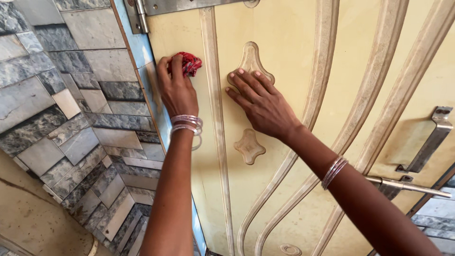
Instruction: The person wipes the surface of a cream-colored door using a red cloth. They systematically clean the door's panels and edges, moving from the lower sections upward and across the width of the door.
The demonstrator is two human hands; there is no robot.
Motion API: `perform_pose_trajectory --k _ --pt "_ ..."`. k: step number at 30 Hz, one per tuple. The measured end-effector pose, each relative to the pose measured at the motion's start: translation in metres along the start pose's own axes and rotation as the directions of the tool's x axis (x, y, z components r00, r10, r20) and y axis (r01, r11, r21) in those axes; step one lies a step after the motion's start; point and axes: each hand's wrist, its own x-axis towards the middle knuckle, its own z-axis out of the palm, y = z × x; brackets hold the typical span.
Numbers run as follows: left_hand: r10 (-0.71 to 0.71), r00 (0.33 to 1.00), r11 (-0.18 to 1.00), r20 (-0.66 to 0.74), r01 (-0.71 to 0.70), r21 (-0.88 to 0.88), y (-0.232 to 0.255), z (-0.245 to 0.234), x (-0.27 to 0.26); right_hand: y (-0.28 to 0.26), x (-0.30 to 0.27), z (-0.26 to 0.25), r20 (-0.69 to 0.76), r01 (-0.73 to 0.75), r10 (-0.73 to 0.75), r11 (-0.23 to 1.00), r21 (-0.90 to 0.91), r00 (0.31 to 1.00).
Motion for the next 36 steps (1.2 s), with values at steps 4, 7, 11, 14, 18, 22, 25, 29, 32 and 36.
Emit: perform_pose_trajectory --k 4,7,11,14,18,22,25,29,32,36 --pt "-0.049 0.998 0.993 0.048 0.054 -0.105 0.006 0.016 -0.058 -0.007 -0.002 0.006 -0.005 -0.049 0.050 0.994 0.103 0.999" --pt "-0.015 0.988 0.991 0.152 0.035 -0.126 0.002 -0.001 -0.129 -0.010 -0.004 0.005 -0.010 -0.061 0.063 0.988 0.142 0.998" --pt "0.030 0.980 0.996 0.196 -0.013 -0.092 -0.016 -0.014 -0.149 -0.013 -0.006 0.005 -0.008 -0.078 0.080 0.988 0.133 0.997" --pt "0.136 0.987 0.988 0.083 -0.129 -0.083 -0.023 -0.002 -0.088 -0.015 -0.008 0.007 -0.018 -0.081 0.083 0.991 0.105 0.996" --pt "0.189 0.982 0.982 -0.029 -0.189 -0.010 -0.003 0.029 0.047 -0.018 -0.007 0.010 -0.034 -0.091 0.095 0.991 0.097 0.995" --pt "0.121 0.992 0.993 -0.037 -0.121 0.009 0.009 0.035 0.068 -0.022 -0.007 0.013 -0.036 -0.119 0.122 0.989 0.091 0.992" --pt "0.086 0.996 0.995 0.012 -0.086 -0.045 -0.010 0.022 -0.016 -0.025 -0.010 0.013 -0.031 -0.129 0.131 0.990 0.062 0.991" --pt "-0.184 0.978 0.977 0.099 0.193 -0.088 -0.030 -0.013 -0.142 -0.026 -0.009 0.013 -0.040 -0.139 0.142 0.988 0.072 0.989" --pt "-0.211 0.974 0.968 0.076 0.219 -0.122 -0.040 -0.013 -0.158 -0.029 -0.010 0.017 -0.054 -0.152 0.156 0.985 0.082 0.986" --pt "-0.145 0.989 0.987 -0.004 0.145 -0.075 -0.042 -0.010 -0.092 -0.030 -0.012 0.021 -0.058 -0.160 0.164 0.985 0.058 0.985"
